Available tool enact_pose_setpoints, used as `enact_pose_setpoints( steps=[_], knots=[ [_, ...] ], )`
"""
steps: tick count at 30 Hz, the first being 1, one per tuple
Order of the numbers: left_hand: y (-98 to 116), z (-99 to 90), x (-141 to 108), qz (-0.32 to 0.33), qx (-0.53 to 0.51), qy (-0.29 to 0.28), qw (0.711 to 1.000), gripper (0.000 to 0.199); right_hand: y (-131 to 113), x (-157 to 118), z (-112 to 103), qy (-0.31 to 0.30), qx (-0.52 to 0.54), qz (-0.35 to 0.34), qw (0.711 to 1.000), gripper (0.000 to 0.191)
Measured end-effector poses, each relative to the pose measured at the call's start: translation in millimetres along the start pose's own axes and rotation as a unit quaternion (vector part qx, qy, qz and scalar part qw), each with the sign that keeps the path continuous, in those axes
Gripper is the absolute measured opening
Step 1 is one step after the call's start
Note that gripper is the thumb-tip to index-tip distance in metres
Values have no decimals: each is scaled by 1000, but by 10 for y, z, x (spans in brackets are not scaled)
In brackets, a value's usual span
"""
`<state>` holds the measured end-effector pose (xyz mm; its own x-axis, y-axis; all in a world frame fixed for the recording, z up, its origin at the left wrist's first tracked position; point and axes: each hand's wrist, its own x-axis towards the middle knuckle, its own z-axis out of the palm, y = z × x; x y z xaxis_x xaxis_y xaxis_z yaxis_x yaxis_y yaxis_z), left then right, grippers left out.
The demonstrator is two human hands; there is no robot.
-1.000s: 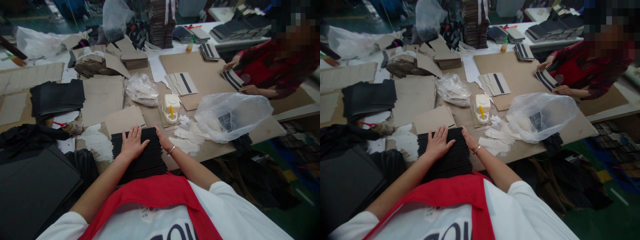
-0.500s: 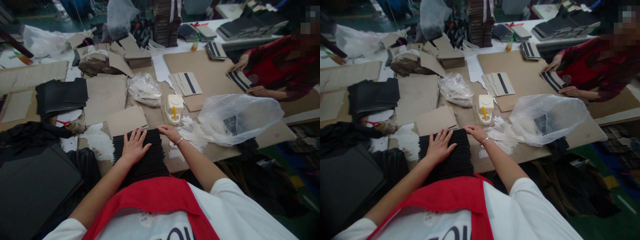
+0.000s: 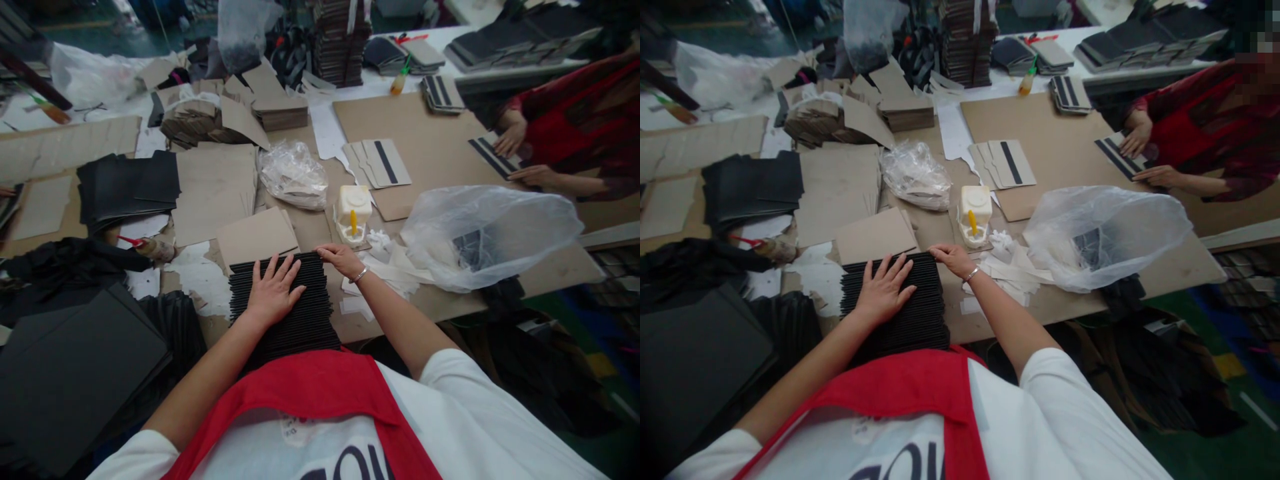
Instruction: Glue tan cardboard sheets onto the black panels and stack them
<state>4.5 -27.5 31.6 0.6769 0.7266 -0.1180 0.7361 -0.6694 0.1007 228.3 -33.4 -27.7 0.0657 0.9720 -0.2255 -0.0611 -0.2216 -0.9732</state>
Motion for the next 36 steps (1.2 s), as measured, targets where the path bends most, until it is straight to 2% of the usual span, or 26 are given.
enact_pose_setpoints(
  steps=[4, 7, 13, 23, 31, 36],
  knots=[
    [-8, -1, 11, 2, -2, -4, 1000, 58, 23, -69, -81, -50, 14, -7, 999, 43],
    [-14, 3, 9, 5, -1, 0, 1000, 59, 20, -101, -116, -59, -6, -15, 998, 44],
    [-6, -12, -2, 14, 5, 2, 1000, 56, 28, -44, -96, -34, -35, -30, 998, 38],
    [-17, 7, -20, 22, -2, 7, 1000, 52, 48, -98, -37, -1, -16, -19, 1000, 36],
    [-11, -9, -25, 22, 2, 0, 1000, 53, -15, -120, -111, -73, 14, -4, 997, 43],
    [-15, -1, -29, 25, 2, 3, 1000, 53, -55, -96, -135, -96, -8, -7, 995, 44]
  ],
)
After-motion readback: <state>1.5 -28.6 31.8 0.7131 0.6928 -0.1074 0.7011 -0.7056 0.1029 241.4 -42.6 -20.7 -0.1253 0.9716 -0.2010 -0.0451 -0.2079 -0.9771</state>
